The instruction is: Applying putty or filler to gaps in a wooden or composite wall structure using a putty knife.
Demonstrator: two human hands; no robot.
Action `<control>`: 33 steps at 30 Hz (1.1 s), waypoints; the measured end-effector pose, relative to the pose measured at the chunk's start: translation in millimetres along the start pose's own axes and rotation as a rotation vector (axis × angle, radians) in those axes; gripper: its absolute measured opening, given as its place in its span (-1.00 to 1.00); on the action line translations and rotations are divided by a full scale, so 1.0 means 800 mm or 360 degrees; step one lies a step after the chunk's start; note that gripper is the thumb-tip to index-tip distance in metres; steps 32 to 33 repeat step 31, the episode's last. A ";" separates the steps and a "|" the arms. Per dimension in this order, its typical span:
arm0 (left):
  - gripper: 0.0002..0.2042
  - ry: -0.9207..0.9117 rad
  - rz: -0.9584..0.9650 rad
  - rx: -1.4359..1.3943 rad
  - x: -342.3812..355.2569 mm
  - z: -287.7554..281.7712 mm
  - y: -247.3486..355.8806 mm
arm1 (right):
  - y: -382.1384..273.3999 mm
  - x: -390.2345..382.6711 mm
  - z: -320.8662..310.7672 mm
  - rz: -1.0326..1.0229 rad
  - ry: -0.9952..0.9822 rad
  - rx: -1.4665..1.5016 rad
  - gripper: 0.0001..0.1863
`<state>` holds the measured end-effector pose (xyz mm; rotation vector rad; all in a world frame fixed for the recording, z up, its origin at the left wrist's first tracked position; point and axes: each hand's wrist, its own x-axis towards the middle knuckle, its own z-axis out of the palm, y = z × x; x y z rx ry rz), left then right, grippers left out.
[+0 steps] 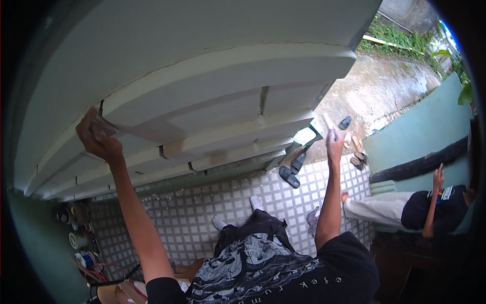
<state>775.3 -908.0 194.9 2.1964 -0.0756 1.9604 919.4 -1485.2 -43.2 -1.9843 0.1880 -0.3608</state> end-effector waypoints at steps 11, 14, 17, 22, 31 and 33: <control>-0.57 0.0000 0.0058 -0.0154 -0.004 0.002 -0.012 | 0.001 -0.091 0.073 -0.0050 -0.1347 -0.0560 -0.75; -0.62 -0.0033 0.0053 -0.0165 -0.006 0.000 -0.014 | -0.127 -0.095 0.052 -0.0065 -0.1741 -0.0106 -0.68; -0.60 0.0000 0.0044 -0.0155 -0.008 0.003 -0.021 | -0.223 -0.078 0.027 -0.0613 -0.1382 0.0519 -0.68; -0.53 0.0044 0.0049 -0.0154 -0.006 0.012 -0.014 | -0.330 -0.050 0.056 -0.0967 0.0261 0.0889 -0.72; -0.65 -0.0054 0.0068 0.0082 -0.008 -0.009 -0.022 | -0.357 -0.121 0.116 -0.1093 -0.0222 0.0669 -0.72; -0.65 -0.0054 0.0068 0.0082 -0.008 -0.009 -0.022 | -0.357 -0.121 0.116 -0.1093 -0.0222 0.0669 -0.72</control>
